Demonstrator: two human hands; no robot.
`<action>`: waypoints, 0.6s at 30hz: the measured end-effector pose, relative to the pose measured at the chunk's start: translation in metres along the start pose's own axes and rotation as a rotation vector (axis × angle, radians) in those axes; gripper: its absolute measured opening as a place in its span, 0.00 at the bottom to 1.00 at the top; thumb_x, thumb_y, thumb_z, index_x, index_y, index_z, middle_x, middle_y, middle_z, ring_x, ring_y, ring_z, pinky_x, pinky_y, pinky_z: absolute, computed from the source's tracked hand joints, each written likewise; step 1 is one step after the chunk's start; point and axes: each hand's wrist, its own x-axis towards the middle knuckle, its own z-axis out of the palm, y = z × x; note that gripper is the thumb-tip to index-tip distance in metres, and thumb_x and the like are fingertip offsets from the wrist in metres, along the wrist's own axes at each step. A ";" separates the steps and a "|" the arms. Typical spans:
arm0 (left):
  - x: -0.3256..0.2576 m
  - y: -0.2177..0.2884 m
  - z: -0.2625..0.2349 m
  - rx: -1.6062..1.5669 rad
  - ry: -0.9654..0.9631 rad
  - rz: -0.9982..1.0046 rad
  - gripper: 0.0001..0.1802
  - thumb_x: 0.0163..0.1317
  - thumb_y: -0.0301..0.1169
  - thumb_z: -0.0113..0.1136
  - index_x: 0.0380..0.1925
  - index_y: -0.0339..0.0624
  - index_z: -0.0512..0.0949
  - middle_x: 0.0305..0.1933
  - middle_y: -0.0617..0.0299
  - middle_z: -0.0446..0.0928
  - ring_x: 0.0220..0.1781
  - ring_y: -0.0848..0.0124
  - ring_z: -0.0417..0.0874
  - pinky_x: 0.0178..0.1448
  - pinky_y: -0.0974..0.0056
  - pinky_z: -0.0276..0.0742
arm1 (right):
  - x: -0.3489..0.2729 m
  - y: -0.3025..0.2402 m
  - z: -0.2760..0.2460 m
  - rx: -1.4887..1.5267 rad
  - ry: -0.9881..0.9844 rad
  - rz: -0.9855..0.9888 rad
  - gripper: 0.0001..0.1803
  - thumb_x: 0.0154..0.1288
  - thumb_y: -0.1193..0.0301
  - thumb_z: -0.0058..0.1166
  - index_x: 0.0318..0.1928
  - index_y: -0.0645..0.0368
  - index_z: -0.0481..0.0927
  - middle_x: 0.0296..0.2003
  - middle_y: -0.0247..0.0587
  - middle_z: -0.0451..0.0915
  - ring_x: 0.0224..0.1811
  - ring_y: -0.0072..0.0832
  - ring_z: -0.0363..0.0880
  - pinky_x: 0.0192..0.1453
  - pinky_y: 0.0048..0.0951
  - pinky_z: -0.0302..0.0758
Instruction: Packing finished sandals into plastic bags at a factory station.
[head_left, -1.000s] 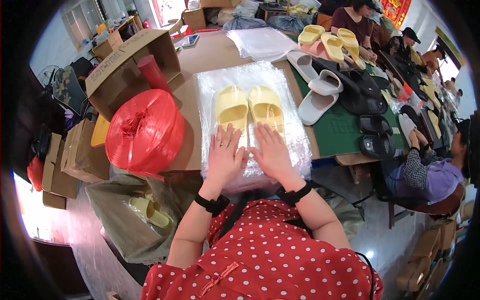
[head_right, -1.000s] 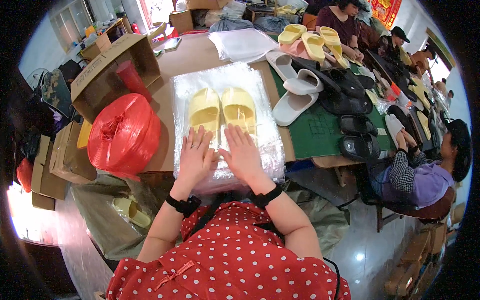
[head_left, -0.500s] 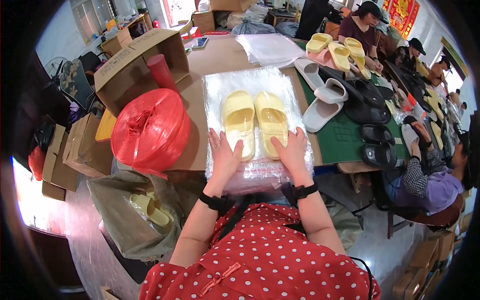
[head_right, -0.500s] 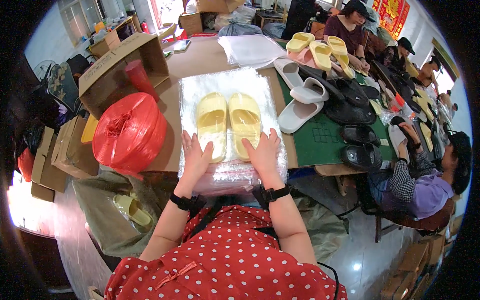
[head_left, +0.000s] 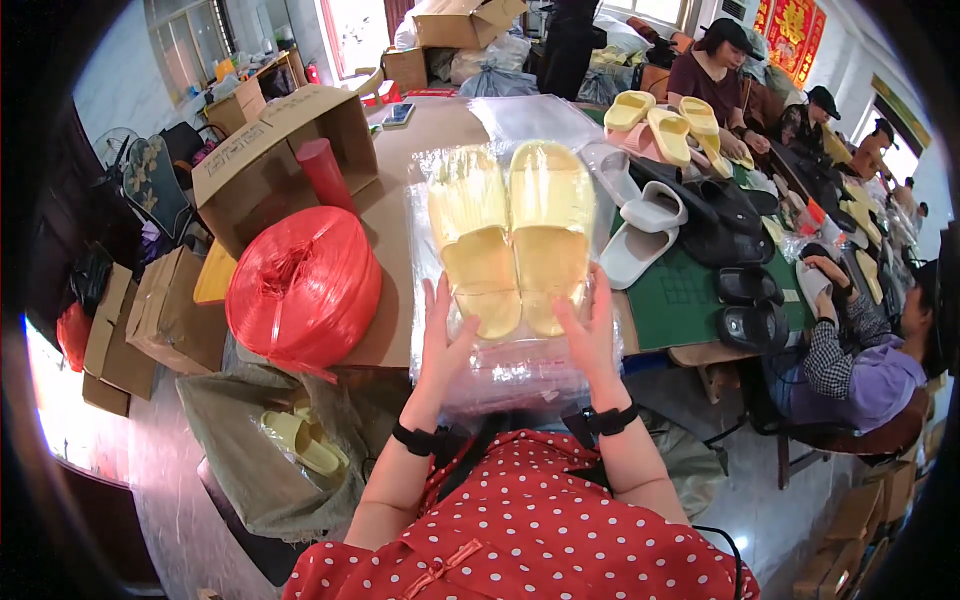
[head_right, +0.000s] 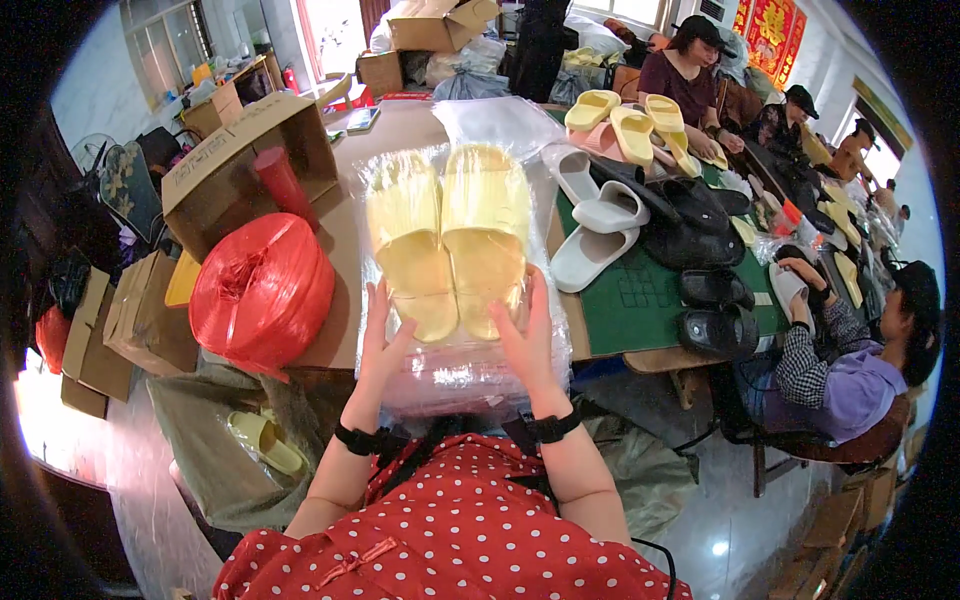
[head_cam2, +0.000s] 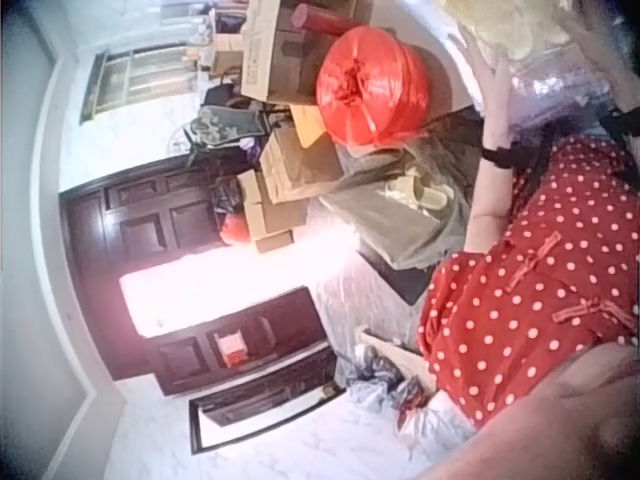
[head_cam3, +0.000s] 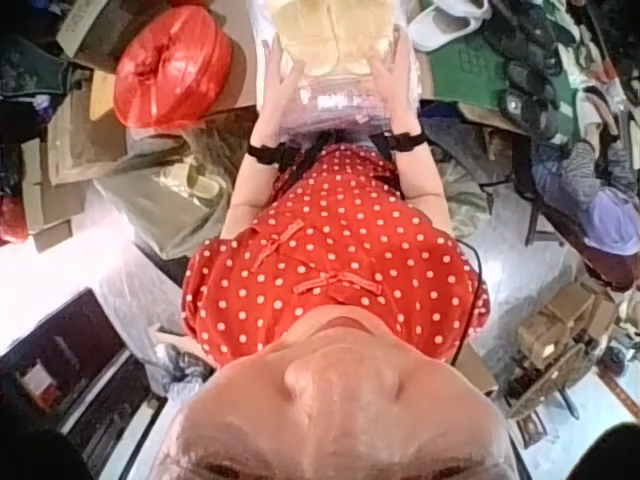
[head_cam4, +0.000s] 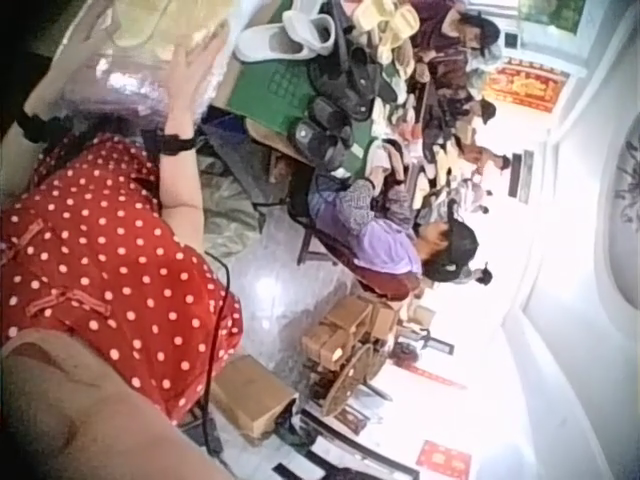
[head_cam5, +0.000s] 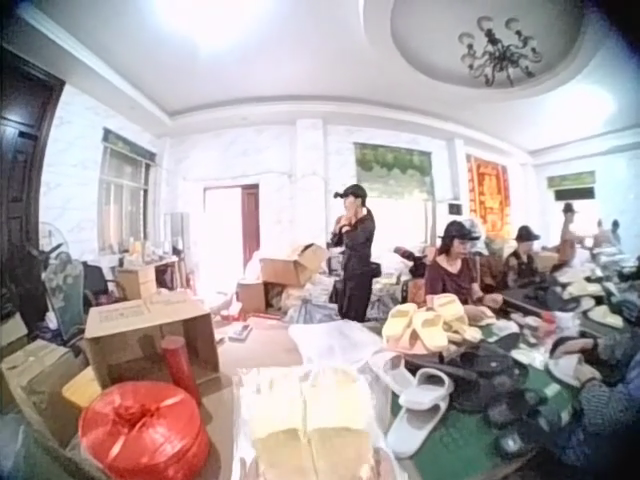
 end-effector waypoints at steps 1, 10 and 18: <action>-0.001 0.012 0.000 -0.211 0.014 0.056 0.44 0.63 0.24 0.59 0.77 0.36 0.48 0.82 0.44 0.41 0.84 0.57 0.40 0.81 0.55 0.43 | -0.002 -0.010 0.003 0.346 -0.006 0.064 0.39 0.66 0.73 0.62 0.72 0.64 0.55 0.62 0.51 0.70 0.64 0.34 0.70 0.67 0.37 0.69; -0.025 0.047 -0.003 -0.741 0.082 -0.031 0.39 0.65 0.20 0.58 0.74 0.35 0.53 0.71 0.54 0.64 0.70 0.67 0.68 0.72 0.61 0.64 | -0.018 -0.036 0.007 0.474 -0.074 0.124 0.36 0.71 0.73 0.57 0.71 0.66 0.52 0.57 0.47 0.74 0.57 0.28 0.76 0.59 0.28 0.75; -0.036 0.048 0.016 -0.907 0.161 -0.183 0.25 0.70 0.26 0.59 0.65 0.35 0.67 0.60 0.59 0.76 0.60 0.73 0.77 0.65 0.66 0.71 | -0.025 -0.014 0.023 0.240 0.096 0.037 0.35 0.69 0.73 0.60 0.69 0.64 0.55 0.56 0.44 0.74 0.57 0.26 0.75 0.59 0.26 0.74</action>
